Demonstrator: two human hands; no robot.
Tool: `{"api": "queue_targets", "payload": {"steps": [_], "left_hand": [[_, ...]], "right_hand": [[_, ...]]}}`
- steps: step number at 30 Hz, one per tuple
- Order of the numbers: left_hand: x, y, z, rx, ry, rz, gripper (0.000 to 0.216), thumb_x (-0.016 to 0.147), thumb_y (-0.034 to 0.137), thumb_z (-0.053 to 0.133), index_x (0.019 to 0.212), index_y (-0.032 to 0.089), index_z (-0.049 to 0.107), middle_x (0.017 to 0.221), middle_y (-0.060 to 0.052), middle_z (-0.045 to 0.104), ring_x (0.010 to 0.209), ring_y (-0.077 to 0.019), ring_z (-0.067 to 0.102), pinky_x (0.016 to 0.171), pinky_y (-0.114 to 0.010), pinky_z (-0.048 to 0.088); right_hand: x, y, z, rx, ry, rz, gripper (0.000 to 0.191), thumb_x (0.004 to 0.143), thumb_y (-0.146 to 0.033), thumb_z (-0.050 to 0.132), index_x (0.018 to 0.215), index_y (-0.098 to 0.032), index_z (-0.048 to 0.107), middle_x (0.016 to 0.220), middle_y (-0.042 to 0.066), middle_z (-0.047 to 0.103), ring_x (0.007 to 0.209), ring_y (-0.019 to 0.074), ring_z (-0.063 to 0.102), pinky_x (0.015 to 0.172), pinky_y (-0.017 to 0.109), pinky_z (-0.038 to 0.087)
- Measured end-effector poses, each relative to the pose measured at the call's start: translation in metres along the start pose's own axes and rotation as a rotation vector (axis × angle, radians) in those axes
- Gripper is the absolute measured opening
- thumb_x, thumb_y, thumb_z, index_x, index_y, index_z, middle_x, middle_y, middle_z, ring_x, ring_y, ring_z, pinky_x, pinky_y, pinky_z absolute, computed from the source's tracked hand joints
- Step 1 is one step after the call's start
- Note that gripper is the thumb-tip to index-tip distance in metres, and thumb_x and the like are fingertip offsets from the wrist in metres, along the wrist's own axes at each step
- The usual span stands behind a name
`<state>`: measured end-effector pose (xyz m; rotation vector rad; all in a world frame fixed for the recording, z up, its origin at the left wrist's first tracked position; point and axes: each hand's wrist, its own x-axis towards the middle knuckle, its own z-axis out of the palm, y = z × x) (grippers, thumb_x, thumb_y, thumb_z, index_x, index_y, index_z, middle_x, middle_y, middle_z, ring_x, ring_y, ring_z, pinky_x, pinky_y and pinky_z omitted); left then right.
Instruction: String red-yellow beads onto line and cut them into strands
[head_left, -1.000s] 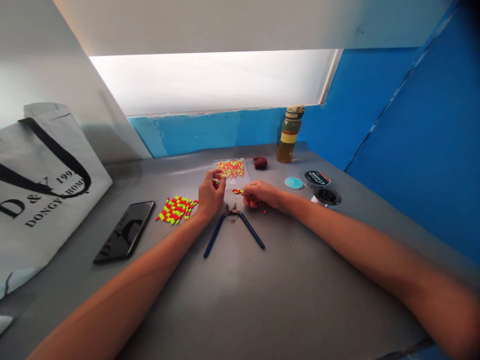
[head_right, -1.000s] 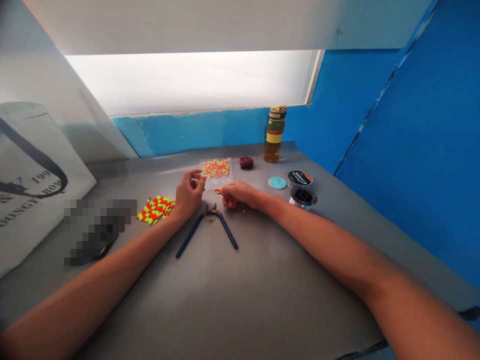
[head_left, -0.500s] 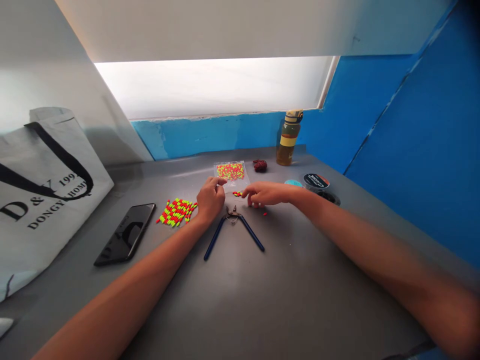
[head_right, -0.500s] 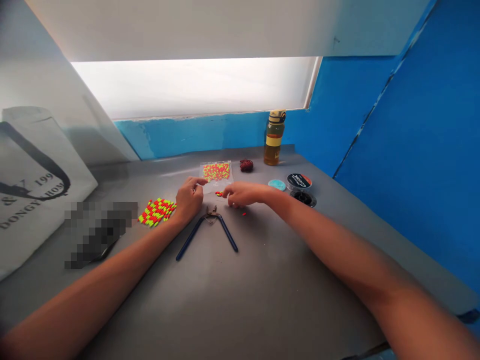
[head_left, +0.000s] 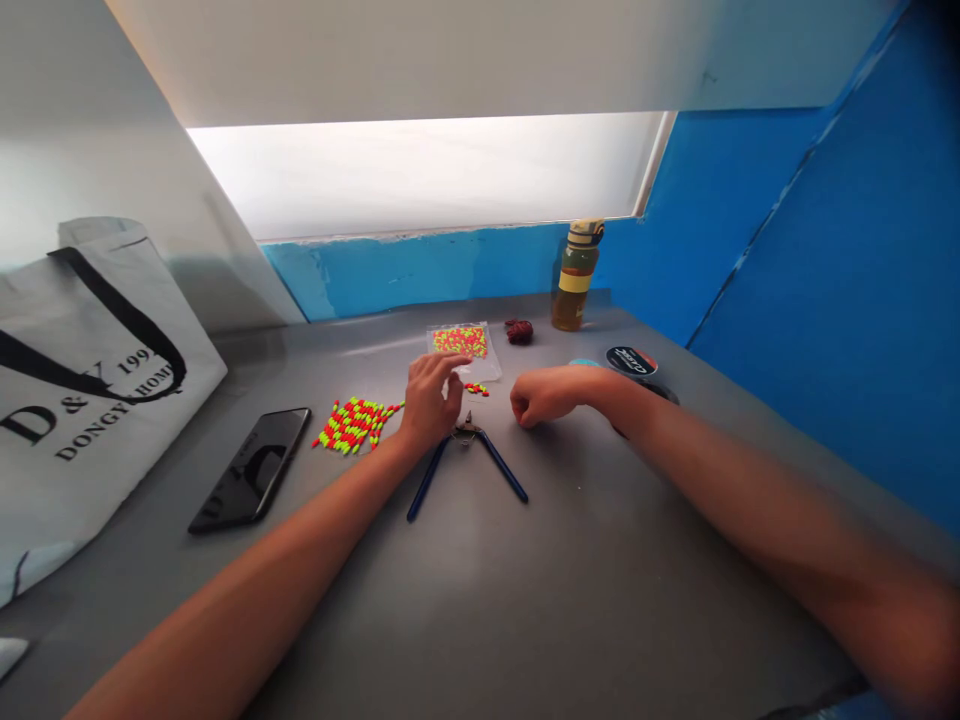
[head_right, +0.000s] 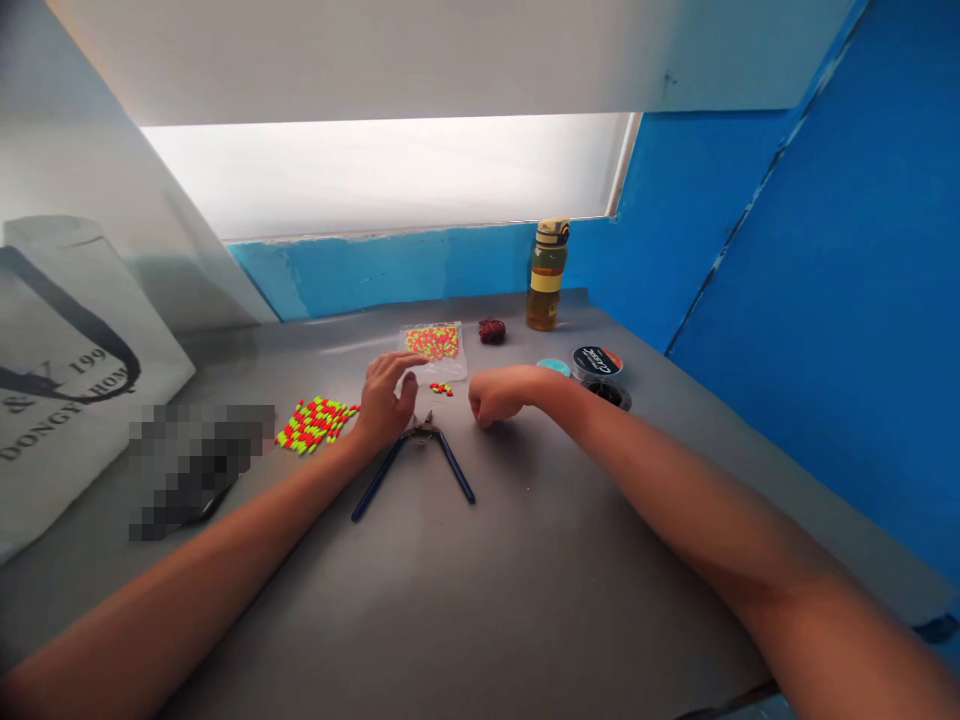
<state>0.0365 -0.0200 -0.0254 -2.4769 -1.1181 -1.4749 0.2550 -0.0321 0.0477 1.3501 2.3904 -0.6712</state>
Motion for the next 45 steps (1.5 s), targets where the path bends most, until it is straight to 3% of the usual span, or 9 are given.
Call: {"api": "queue_targets", "payload": {"steps": [4, 7, 10, 15, 24, 35, 38, 45], "left_hand": [[-0.001, 0.007, 0.002, -0.017, -0.167, 0.222, 0.016, 0.091, 0.027, 0.061, 0.105, 0.029, 0.07, 0.108, -0.002, 0.073, 0.111, -0.021, 0.061, 0.105, -0.043, 0.04], [-0.001, 0.004, 0.003, -0.021, -0.228, 0.226, 0.01, 0.091, 0.033, 0.063, 0.095, 0.03, 0.072, 0.1, -0.001, 0.074, 0.108, -0.0198, 0.062, 0.105, -0.043, 0.04], [0.0, 0.002, 0.003, -0.011, -0.296, 0.233, 0.01, 0.09, 0.036, 0.065, 0.091, 0.031, 0.074, 0.099, -0.001, 0.075, 0.109, -0.0202, 0.063, 0.107, -0.044, 0.039], [0.002, 0.006, 0.002, 0.029, -0.416, 0.328, 0.016, 0.089, 0.04, 0.066, 0.103, 0.035, 0.074, 0.111, 0.0, 0.074, 0.118, -0.0209, 0.06, 0.116, -0.048, 0.03], [0.003, 0.01, -0.002, 0.128, -0.478, 0.461, 0.021, 0.097, 0.031, 0.057, 0.108, 0.039, 0.073, 0.113, 0.001, 0.071, 0.12, -0.0188, 0.057, 0.119, -0.047, 0.026], [0.006, 0.016, -0.001, 0.114, -0.493, 0.418, 0.02, 0.097, 0.025, 0.054, 0.098, 0.033, 0.072, 0.109, 0.0, 0.072, 0.116, -0.0176, 0.059, 0.118, -0.045, 0.029], [0.005, 0.016, 0.001, 0.08, -0.452, 0.324, 0.016, 0.095, 0.027, 0.055, 0.094, 0.03, 0.071, 0.108, -0.001, 0.073, 0.112, -0.0188, 0.061, 0.115, -0.045, 0.032], [-0.002, 0.0, 0.006, 0.081, -0.059, -0.041, 0.008, 0.092, 0.032, 0.063, 0.095, 0.026, 0.068, 0.11, -0.004, 0.071, 0.111, -0.0224, 0.06, 0.104, -0.043, 0.038]], "right_hand": [[0.002, 0.009, -0.002, 0.206, -0.016, -0.029, 0.019, 0.075, -0.023, 0.067, 0.092, -0.018, 0.072, 0.076, 0.004, 0.069, 0.069, 0.0182, 0.062, 0.054, 0.027, 0.041], [0.006, 0.015, 0.0, 0.416, -0.002, -0.059, 0.02, 0.071, -0.023, 0.073, 0.09, -0.018, 0.071, 0.074, 0.004, 0.069, 0.066, 0.0179, 0.063, 0.053, 0.026, 0.045], [0.011, 0.018, 0.003, 0.563, 0.007, -0.052, 0.036, 0.065, -0.023, 0.08, 0.099, -0.019, 0.069, 0.08, 0.004, 0.071, 0.066, 0.0185, 0.065, 0.055, 0.028, 0.051], [0.015, 0.019, 0.004, 0.667, 0.012, -0.068, 0.049, 0.066, -0.021, 0.079, 0.113, -0.018, 0.065, 0.088, 0.006, 0.074, 0.071, 0.0194, 0.07, 0.061, 0.029, 0.057], [0.018, 0.018, 0.008, 0.717, 0.049, -0.071, 0.047, 0.065, -0.013, 0.075, 0.11, -0.018, 0.064, 0.083, 0.005, 0.074, 0.069, 0.0208, 0.071, 0.064, 0.032, 0.06], [0.017, 0.015, 0.01, 0.7, 0.018, -0.073, 0.04, 0.064, -0.013, 0.073, 0.102, -0.018, 0.065, 0.074, 0.003, 0.073, 0.07, 0.0219, 0.072, 0.063, 0.03, 0.058], [0.015, 0.016, 0.009, 0.65, -0.045, -0.058, 0.033, 0.063, -0.015, 0.075, 0.095, -0.018, 0.067, 0.072, 0.004, 0.073, 0.069, 0.0213, 0.072, 0.062, 0.029, 0.057], [0.012, 0.017, 0.011, 0.613, -0.157, -0.075, 0.021, 0.061, -0.017, 0.075, 0.08, -0.019, 0.068, 0.077, 0.004, 0.073, 0.067, 0.0176, 0.067, 0.063, 0.028, 0.055]]}}
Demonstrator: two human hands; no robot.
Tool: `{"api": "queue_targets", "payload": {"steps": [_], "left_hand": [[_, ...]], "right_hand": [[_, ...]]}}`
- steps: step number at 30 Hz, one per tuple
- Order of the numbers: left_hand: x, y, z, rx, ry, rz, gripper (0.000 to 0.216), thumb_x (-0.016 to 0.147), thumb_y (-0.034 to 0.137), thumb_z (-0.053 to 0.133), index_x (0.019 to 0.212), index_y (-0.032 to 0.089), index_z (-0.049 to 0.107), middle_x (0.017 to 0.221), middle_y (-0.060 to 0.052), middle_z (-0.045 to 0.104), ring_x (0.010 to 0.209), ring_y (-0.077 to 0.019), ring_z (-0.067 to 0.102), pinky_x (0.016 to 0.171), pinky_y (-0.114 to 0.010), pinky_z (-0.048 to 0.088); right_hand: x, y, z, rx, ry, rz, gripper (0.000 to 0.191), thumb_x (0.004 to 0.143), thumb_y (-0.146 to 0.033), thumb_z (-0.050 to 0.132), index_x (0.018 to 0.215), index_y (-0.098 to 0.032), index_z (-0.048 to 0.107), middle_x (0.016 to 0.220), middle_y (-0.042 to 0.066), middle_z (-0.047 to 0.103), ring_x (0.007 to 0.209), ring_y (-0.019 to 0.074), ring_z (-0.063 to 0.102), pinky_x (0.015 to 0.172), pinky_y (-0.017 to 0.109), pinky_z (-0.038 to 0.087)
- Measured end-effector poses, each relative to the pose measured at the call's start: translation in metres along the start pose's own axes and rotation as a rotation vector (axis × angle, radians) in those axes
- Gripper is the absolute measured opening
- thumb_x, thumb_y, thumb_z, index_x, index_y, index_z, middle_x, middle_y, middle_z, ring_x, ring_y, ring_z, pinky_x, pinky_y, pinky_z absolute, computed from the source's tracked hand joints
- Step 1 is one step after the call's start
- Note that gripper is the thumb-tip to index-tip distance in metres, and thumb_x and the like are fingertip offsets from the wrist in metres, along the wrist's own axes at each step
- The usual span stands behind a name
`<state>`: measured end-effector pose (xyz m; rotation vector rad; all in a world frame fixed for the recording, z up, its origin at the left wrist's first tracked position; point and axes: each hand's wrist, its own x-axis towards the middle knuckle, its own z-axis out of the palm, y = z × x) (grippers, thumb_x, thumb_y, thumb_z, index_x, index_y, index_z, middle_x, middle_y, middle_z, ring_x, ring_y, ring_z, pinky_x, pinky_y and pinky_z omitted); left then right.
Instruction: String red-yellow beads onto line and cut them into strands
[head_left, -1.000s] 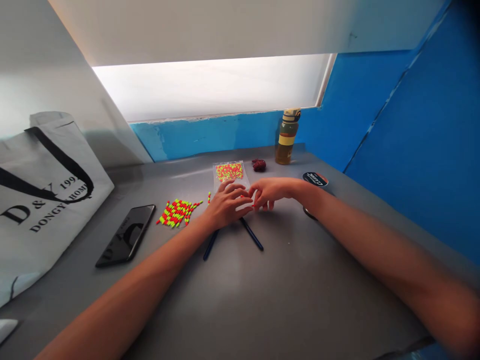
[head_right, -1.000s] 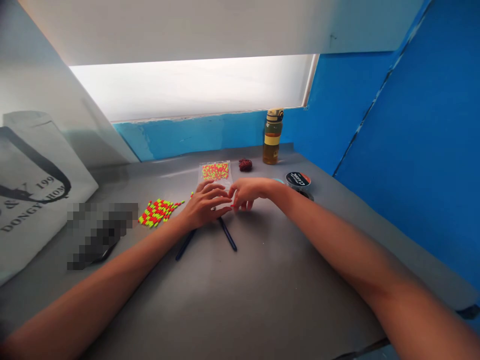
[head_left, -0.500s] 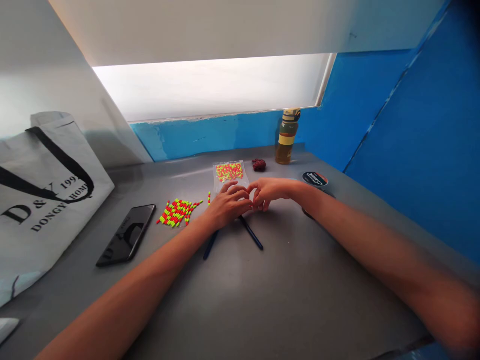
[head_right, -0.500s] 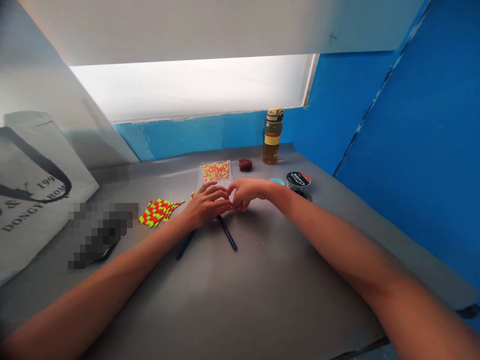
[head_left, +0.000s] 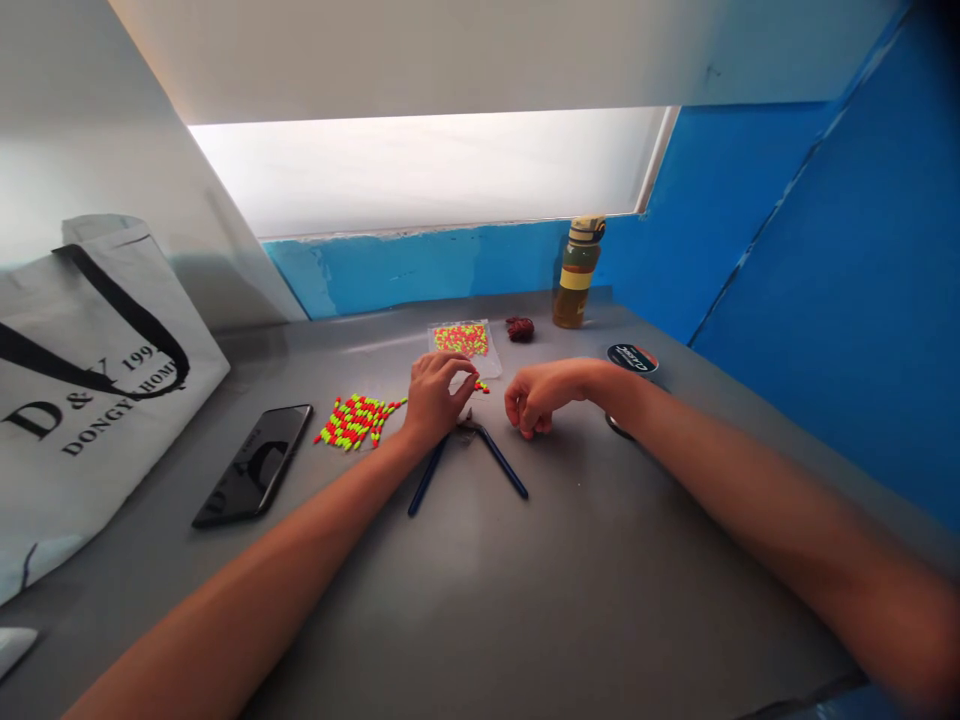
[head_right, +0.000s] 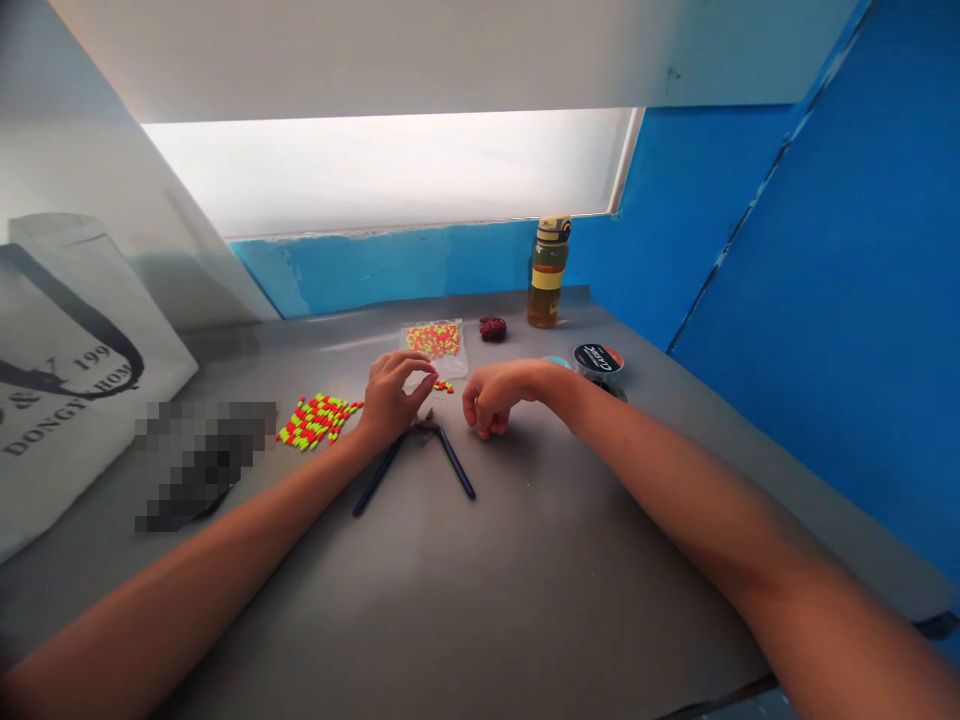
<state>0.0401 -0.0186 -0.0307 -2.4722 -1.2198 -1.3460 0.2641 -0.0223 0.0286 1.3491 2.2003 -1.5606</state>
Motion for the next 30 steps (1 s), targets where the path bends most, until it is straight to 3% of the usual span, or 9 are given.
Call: {"api": "queue_targets", "payload": {"steps": [4, 9, 12, 14, 20, 25, 30], "left_hand": [[0.002, -0.001, 0.0, -0.032, 0.019, -0.069, 0.007, 0.093, 0.031, 0.063, 0.094, 0.025, 0.066, 0.11, -0.004, 0.071, 0.11, -0.0222, 0.061, 0.104, -0.042, 0.039], [0.002, 0.0, 0.0, -0.044, -0.004, -0.047, 0.006, 0.092, 0.031, 0.065, 0.093, 0.025, 0.067, 0.112, -0.004, 0.071, 0.113, -0.0222, 0.06, 0.104, -0.042, 0.038], [0.0, -0.001, 0.0, -0.038, -0.022, 0.003, 0.006, 0.091, 0.032, 0.066, 0.093, 0.026, 0.067, 0.114, -0.003, 0.071, 0.114, -0.0221, 0.059, 0.105, -0.043, 0.037], [0.0, -0.001, 0.001, -0.032, -0.03, 0.037, 0.006, 0.092, 0.033, 0.065, 0.093, 0.027, 0.068, 0.115, -0.003, 0.07, 0.115, -0.022, 0.058, 0.105, -0.043, 0.037], [-0.002, 0.0, 0.001, -0.035, -0.037, 0.096, 0.006, 0.093, 0.032, 0.064, 0.093, 0.028, 0.068, 0.115, -0.002, 0.07, 0.117, -0.0219, 0.057, 0.106, -0.043, 0.036], [-0.002, 0.0, 0.002, -0.019, -0.041, 0.084, 0.007, 0.093, 0.033, 0.064, 0.092, 0.028, 0.068, 0.116, -0.002, 0.07, 0.118, -0.0225, 0.057, 0.105, -0.043, 0.037], [-0.001, -0.003, 0.003, -0.03, 0.016, 0.04, 0.006, 0.092, 0.031, 0.066, 0.093, 0.026, 0.069, 0.113, -0.003, 0.071, 0.112, -0.0223, 0.06, 0.103, -0.042, 0.039]], "right_hand": [[-0.004, -0.003, -0.002, -0.069, -0.068, 0.012, 0.024, 0.062, -0.022, 0.078, 0.084, -0.019, 0.07, 0.08, 0.004, 0.072, 0.068, 0.0171, 0.064, 0.059, 0.026, 0.05], [-0.015, -0.015, -0.01, -0.191, 0.29, -0.054, 0.047, 0.069, -0.045, 0.081, 0.109, -0.023, 0.073, 0.096, 0.005, 0.072, 0.077, 0.0182, 0.062, 0.059, 0.025, 0.043], [-0.013, -0.019, -0.007, -0.134, 0.502, -0.144, 0.042, 0.082, -0.058, 0.066, 0.101, -0.021, 0.073, 0.088, 0.004, 0.069, 0.071, 0.0164, 0.057, 0.058, 0.026, 0.039], [-0.005, -0.019, -0.001, -0.116, 0.603, -0.185, 0.039, 0.088, -0.056, 0.059, 0.094, -0.019, 0.072, 0.08, 0.003, 0.065, 0.067, 0.0148, 0.052, 0.057, 0.027, 0.037], [0.013, -0.015, 0.008, -0.179, 0.597, -0.232, 0.021, 0.088, -0.031, 0.055, 0.08, -0.018, 0.068, 0.076, 0.003, 0.065, 0.068, 0.0143, 0.052, 0.059, 0.026, 0.035], [0.013, -0.015, 0.007, -0.212, 0.582, -0.239, 0.019, 0.087, -0.027, 0.052, 0.077, -0.017, 0.064, 0.078, 0.004, 0.066, 0.069, 0.0154, 0.053, 0.06, 0.027, 0.035], [0.015, -0.012, 0.012, -0.277, 0.393, -0.299, 0.014, 0.085, -0.023, 0.052, 0.083, -0.018, 0.065, 0.084, 0.003, 0.066, 0.075, 0.0157, 0.056, 0.065, 0.025, 0.038]]}}
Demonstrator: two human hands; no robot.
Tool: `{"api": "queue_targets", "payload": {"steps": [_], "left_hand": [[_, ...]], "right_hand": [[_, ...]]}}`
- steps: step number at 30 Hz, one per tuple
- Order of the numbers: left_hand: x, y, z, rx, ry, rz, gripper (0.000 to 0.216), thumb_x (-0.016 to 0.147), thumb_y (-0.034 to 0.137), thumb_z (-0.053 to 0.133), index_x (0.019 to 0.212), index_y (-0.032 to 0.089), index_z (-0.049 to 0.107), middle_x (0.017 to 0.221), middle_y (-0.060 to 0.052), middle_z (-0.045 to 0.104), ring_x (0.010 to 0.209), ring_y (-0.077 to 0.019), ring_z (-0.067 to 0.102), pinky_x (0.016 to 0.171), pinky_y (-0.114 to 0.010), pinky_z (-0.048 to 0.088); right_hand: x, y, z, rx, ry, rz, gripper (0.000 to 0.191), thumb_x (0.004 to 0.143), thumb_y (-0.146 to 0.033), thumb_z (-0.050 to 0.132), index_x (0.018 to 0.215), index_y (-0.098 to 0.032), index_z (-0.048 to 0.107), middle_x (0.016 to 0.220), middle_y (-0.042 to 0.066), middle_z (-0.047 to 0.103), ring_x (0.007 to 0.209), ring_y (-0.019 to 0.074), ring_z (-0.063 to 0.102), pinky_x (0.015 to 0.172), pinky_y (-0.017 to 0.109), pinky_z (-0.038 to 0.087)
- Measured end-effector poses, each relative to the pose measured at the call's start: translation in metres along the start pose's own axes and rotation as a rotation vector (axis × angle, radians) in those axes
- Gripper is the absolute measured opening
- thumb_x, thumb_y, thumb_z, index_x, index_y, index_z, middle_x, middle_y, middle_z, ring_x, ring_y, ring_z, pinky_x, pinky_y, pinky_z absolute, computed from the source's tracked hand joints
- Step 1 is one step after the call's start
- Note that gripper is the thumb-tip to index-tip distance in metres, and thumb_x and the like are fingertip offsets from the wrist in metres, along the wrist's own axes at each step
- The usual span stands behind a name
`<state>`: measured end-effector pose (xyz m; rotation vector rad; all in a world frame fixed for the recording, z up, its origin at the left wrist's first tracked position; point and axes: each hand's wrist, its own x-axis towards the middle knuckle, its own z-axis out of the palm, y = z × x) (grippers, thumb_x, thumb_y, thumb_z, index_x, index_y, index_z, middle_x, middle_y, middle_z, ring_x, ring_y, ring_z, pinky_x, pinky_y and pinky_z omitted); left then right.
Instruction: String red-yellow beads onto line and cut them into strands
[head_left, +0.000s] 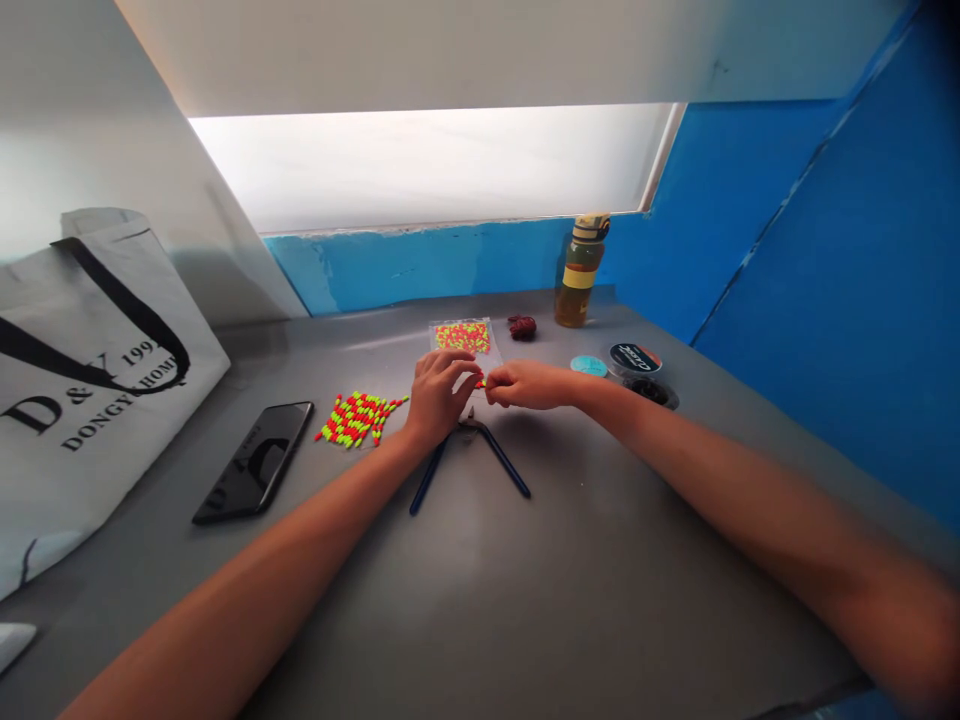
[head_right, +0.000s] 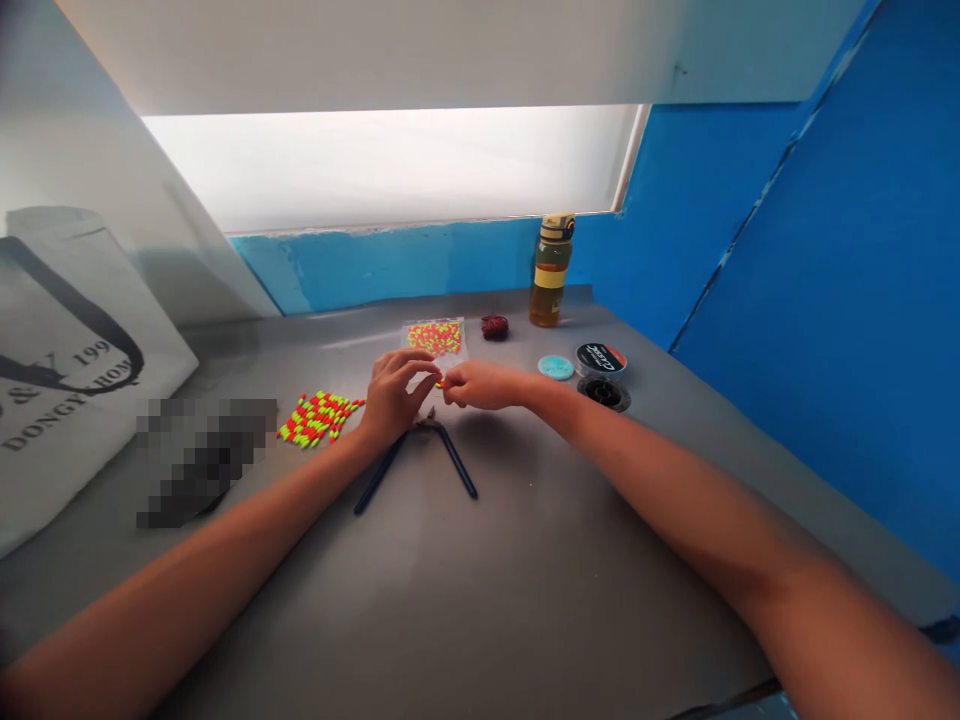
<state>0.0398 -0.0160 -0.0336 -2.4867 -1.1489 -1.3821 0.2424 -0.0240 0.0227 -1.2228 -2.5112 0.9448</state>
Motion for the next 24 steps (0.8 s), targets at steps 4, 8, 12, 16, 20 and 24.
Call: {"api": "queue_targets", "payload": {"steps": [4, 8, 12, 16, 20, 24], "left_hand": [[0.003, -0.001, -0.002, -0.046, 0.061, -0.135, 0.006, 0.09, 0.029, 0.067, 0.091, 0.024, 0.069, 0.109, -0.004, 0.071, 0.106, -0.0227, 0.061, 0.098, -0.041, 0.041], [0.005, 0.001, -0.004, -0.083, 0.071, -0.194, 0.006, 0.09, 0.028, 0.066, 0.092, 0.023, 0.069, 0.107, -0.004, 0.071, 0.105, -0.0229, 0.061, 0.097, -0.04, 0.042], [0.005, 0.004, -0.005, -0.083, 0.064, -0.163, 0.006, 0.09, 0.028, 0.066, 0.091, 0.023, 0.069, 0.106, -0.005, 0.071, 0.104, -0.0228, 0.061, 0.097, -0.04, 0.042], [0.004, 0.003, -0.003, -0.065, 0.038, -0.111, 0.006, 0.09, 0.028, 0.066, 0.09, 0.023, 0.068, 0.108, -0.004, 0.071, 0.106, -0.0223, 0.061, 0.098, -0.04, 0.041], [0.003, 0.001, -0.001, -0.049, 0.001, -0.076, 0.005, 0.09, 0.027, 0.066, 0.09, 0.022, 0.068, 0.109, -0.005, 0.071, 0.108, -0.022, 0.061, 0.1, -0.04, 0.04], [0.002, 0.0, 0.0, -0.033, -0.057, -0.063, 0.005, 0.091, 0.027, 0.065, 0.092, 0.023, 0.068, 0.11, -0.005, 0.071, 0.11, -0.022, 0.061, 0.102, -0.04, 0.039]], "right_hand": [[0.002, 0.006, 0.008, 0.023, -0.217, -0.039, 0.01, 0.081, -0.021, 0.055, 0.081, -0.017, 0.064, 0.075, 0.001, 0.062, 0.066, 0.0135, 0.053, 0.058, 0.024, 0.037], [0.003, 0.012, 0.011, 0.183, -0.272, 0.035, 0.011, 0.08, -0.026, 0.058, 0.083, -0.018, 0.064, 0.071, 0.0, 0.059, 0.058, 0.0117, 0.051, 0.049, 0.023, 0.037], [0.003, 0.016, 0.013, 0.397, -0.213, 0.078, 0.015, 0.079, -0.03, 0.058, 0.086, -0.018, 0.064, 0.071, 0.0, 0.061, 0.052, 0.0113, 0.053, 0.047, 0.023, 0.042], [0.005, 0.02, 0.015, 0.657, -0.109, 0.18, 0.018, 0.081, -0.033, 0.049, 0.08, -0.017, 0.059, 0.063, 0.002, 0.06, 0.044, 0.0124, 0.051, 0.04, 0.024, 0.039], [0.009, 0.023, 0.017, 0.837, -0.037, 0.198, 0.032, 0.09, -0.043, 0.04, 0.084, -0.018, 0.058, 0.064, 0.005, 0.061, 0.043, 0.0138, 0.052, 0.034, 0.024, 0.037], [0.012, 0.023, 0.02, 0.84, 0.058, 0.217, 0.053, 0.097, -0.062, 0.03, 0.083, -0.019, 0.057, 0.064, 0.004, 0.059, 0.043, 0.0129, 0.051, 0.033, 0.023, 0.037]]}}
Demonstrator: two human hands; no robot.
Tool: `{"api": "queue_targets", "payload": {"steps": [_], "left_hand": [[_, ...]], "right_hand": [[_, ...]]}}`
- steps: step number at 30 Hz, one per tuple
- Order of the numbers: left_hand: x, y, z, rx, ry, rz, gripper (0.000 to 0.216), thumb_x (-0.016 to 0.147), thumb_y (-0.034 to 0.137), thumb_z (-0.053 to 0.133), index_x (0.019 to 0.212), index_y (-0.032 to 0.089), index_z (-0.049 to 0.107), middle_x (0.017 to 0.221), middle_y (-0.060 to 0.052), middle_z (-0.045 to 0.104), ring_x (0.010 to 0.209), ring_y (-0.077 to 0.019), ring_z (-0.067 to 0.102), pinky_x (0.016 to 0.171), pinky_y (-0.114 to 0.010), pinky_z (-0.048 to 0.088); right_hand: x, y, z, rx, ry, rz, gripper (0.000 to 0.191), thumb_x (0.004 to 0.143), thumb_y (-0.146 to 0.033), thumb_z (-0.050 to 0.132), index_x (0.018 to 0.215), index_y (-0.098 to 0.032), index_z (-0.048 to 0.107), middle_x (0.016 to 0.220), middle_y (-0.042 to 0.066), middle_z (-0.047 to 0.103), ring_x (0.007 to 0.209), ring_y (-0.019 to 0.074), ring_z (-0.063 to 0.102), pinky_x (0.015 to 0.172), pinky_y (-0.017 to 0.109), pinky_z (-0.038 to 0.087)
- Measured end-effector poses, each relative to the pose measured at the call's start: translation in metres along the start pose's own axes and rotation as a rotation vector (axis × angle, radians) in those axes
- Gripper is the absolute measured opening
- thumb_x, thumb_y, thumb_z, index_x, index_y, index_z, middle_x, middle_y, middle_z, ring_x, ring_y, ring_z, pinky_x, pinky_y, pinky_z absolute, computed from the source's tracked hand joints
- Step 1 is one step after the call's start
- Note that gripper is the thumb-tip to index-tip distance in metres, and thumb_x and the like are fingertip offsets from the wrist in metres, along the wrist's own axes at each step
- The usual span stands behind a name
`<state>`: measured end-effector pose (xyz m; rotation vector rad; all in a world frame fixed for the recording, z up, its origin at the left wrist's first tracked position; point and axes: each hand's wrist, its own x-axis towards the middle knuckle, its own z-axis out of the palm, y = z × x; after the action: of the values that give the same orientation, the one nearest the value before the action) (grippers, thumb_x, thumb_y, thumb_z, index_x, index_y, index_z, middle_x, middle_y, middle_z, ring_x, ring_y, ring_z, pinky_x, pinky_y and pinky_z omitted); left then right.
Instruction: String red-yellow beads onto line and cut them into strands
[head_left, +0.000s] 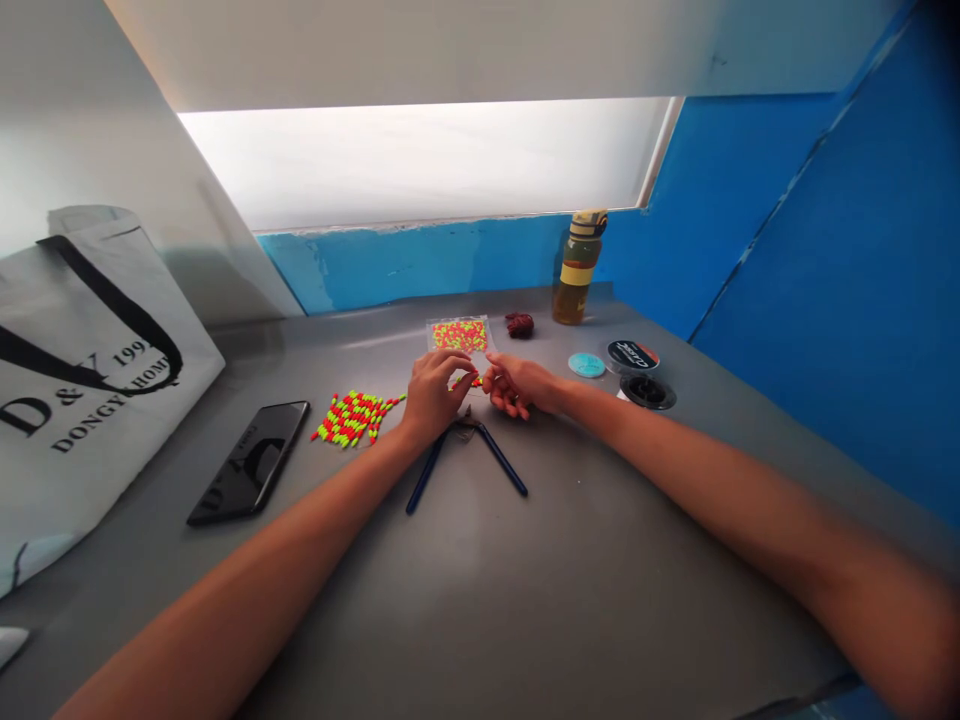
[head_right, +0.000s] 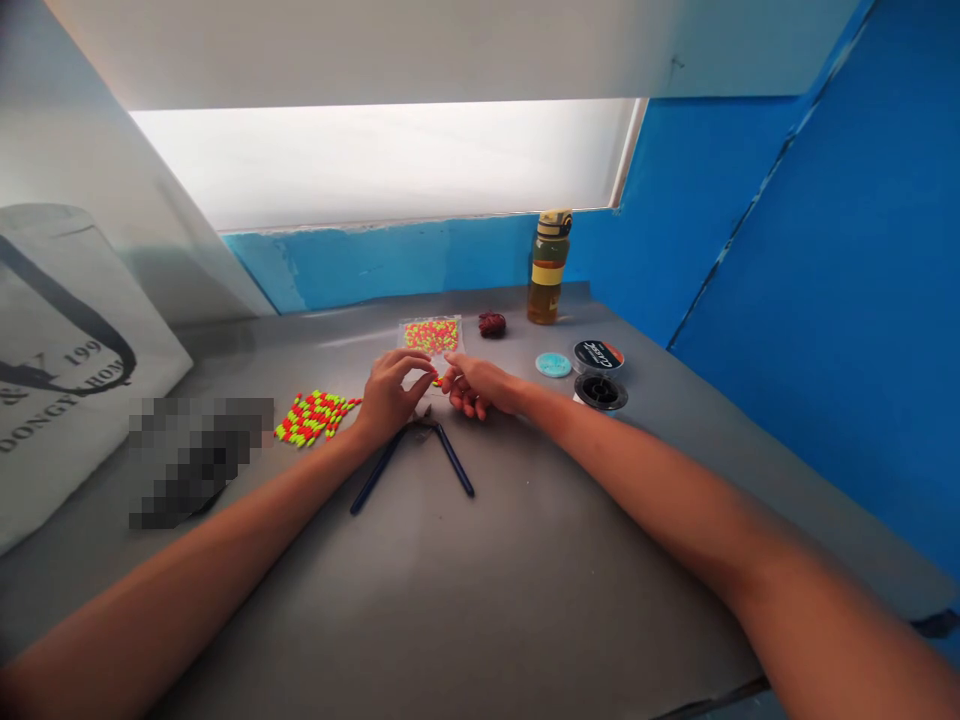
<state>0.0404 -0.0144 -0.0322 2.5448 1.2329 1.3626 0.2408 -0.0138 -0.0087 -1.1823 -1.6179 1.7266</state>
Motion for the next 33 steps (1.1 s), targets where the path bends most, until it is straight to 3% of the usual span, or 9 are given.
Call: {"api": "queue_targets", "payload": {"steps": [7, 16, 33], "left_hand": [[-0.001, -0.002, 0.001, 0.016, -0.044, 0.009, 0.005, 0.09, 0.027, 0.066, 0.093, 0.024, 0.068, 0.109, -0.004, 0.072, 0.11, -0.0227, 0.061, 0.102, -0.041, 0.039], [0.002, 0.004, -0.003, 0.022, 0.0, -0.1, 0.004, 0.09, 0.027, 0.065, 0.091, 0.024, 0.067, 0.102, -0.003, 0.073, 0.104, -0.0228, 0.064, 0.098, -0.04, 0.041], [0.003, 0.001, -0.005, -0.114, 0.087, -0.295, 0.012, 0.089, 0.031, 0.062, 0.092, 0.02, 0.068, 0.099, -0.006, 0.073, 0.097, -0.0223, 0.066, 0.09, -0.037, 0.047]], "right_hand": [[-0.004, 0.0, 0.004, -0.203, 0.009, -0.088, 0.032, 0.092, -0.044, 0.055, 0.071, -0.019, 0.055, 0.059, 0.001, 0.058, 0.041, 0.01, 0.047, 0.035, 0.022, 0.038], [-0.007, -0.007, 0.004, -0.356, -0.025, -0.028, 0.025, 0.083, -0.028, 0.049, 0.06, -0.017, 0.054, 0.056, 0.004, 0.059, 0.042, 0.0118, 0.05, 0.041, 0.025, 0.039], [-0.006, -0.004, 0.0, -0.28, -0.048, 0.0, 0.026, 0.081, -0.029, 0.047, 0.058, -0.019, 0.051, 0.056, 0.005, 0.057, 0.041, 0.0118, 0.046, 0.039, 0.025, 0.037]]}}
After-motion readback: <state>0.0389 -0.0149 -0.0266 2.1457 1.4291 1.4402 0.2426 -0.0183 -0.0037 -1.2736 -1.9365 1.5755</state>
